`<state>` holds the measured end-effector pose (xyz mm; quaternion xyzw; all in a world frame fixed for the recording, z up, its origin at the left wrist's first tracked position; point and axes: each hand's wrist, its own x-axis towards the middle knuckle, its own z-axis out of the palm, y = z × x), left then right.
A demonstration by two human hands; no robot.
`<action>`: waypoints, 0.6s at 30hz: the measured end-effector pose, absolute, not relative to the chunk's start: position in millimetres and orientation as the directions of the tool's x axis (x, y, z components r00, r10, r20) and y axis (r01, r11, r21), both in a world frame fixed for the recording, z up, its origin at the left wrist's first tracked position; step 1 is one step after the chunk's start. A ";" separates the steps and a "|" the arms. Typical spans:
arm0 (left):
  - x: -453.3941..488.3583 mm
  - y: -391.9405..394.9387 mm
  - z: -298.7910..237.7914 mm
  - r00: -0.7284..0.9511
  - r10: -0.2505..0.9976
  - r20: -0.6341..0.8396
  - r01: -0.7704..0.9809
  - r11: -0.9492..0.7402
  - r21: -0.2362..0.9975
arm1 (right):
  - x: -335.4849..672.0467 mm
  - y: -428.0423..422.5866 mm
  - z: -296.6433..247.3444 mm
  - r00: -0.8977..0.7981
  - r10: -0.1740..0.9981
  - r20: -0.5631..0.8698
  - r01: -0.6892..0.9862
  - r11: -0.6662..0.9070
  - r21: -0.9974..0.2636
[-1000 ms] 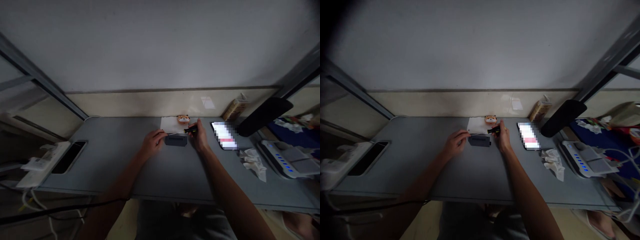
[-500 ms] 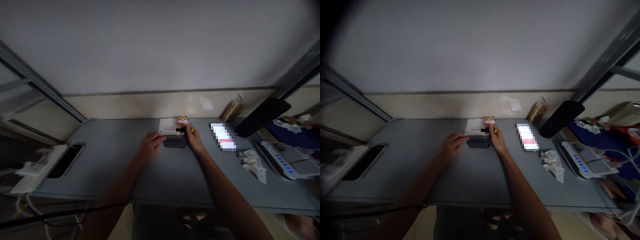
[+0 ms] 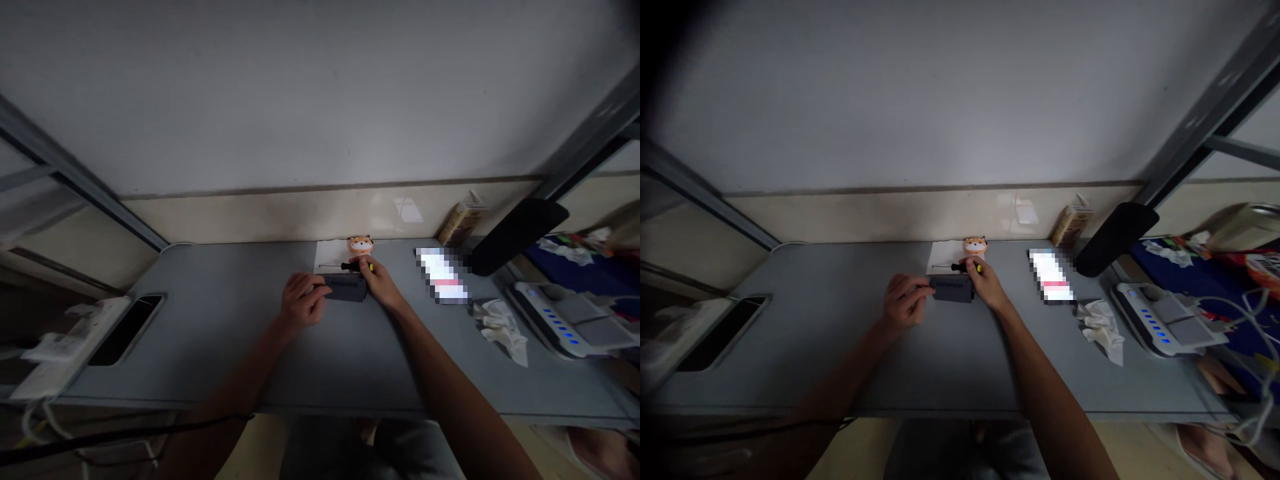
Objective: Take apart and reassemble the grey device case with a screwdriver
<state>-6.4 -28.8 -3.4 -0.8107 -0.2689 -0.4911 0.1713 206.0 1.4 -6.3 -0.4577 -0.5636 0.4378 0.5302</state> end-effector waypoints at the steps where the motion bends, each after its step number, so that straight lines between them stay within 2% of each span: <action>1: -3.8 -31.0 -3.8 0.399 0.276 0.874 0.598 -0.801 -0.020 | 205.9 1.1 -4.6 0.013 0.984 0.176 0.017 0.176 -0.984; 7: 15.3 -38.3 -7.4 0.555 0.316 0.770 0.540 -0.841 -0.044 | 212.5 1.7 7.7 0.182 0.982 -0.054 -0.306 0.005 -0.952; 11: 20.7 -37.7 -9.8 0.577 0.346 0.740 0.542 -0.840 -0.030 | 221.6 2.9 17.6 0.352 0.921 -0.169 -0.486 0.025 -0.874; 14: 20.8 -36.6 -11.6 0.578 0.384 0.720 0.570 -0.822 -0.018 | 230.6 4.0 20.2 0.439 0.876 -0.197 -0.544 0.085 -0.835; 18: 21.3 -36.6 -13.8 0.587 0.401 0.703 0.597 -0.801 -0.041 | 243.0 7.7 11.9 0.476 0.860 -0.184 -0.538 0.119 -0.835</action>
